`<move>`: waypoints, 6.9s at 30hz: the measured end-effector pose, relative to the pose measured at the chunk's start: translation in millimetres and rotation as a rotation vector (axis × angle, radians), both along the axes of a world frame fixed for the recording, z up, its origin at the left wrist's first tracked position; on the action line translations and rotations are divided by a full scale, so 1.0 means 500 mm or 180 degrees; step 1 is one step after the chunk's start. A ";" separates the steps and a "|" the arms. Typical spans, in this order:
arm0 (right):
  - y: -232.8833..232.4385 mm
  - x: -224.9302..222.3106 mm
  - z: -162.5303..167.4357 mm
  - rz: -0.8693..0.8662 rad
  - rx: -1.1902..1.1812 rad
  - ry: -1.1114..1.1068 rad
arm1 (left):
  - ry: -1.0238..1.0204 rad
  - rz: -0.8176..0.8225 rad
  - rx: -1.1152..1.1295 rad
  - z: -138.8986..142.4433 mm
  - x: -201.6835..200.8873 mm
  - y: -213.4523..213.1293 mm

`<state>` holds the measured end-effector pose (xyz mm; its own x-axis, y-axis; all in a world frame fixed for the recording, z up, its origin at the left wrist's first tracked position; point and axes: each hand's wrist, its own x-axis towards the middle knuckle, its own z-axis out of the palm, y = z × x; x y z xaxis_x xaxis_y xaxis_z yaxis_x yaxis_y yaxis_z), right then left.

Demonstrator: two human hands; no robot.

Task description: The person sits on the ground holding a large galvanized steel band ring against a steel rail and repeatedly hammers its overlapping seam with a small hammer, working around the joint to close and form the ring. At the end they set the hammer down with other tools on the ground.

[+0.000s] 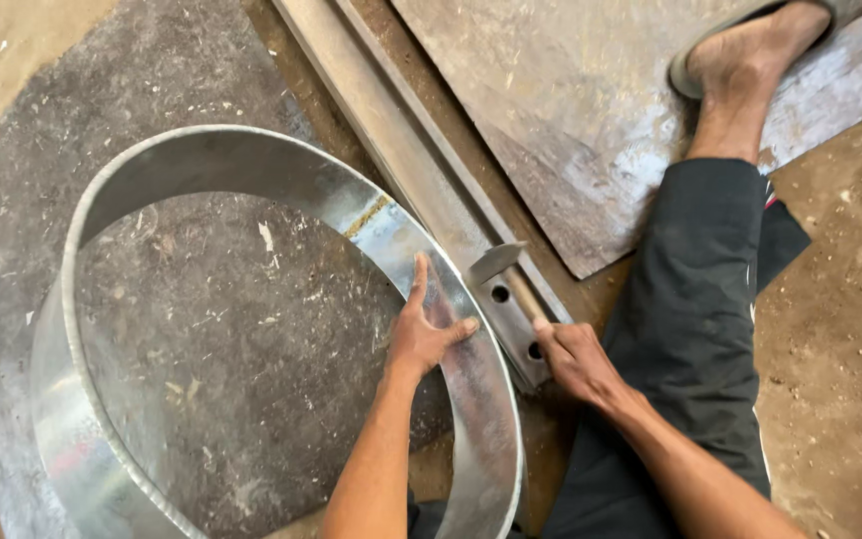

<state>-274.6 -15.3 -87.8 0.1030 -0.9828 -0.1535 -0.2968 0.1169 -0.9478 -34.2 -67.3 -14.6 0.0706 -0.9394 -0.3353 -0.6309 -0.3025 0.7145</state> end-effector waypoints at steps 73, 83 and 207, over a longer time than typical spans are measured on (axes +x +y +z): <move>-0.065 0.034 0.044 -0.0288 0.1413 -0.0563 | 0.0490 0.0068 0.0295 -0.005 0.021 -0.008; 0.015 -0.022 0.058 0.0751 0.0055 0.0777 | 0.0082 0.0159 0.0716 0.024 -0.034 0.065; -0.113 0.028 0.023 -0.0058 -0.0222 0.0030 | 0.0600 0.0293 0.0954 0.044 0.017 -0.017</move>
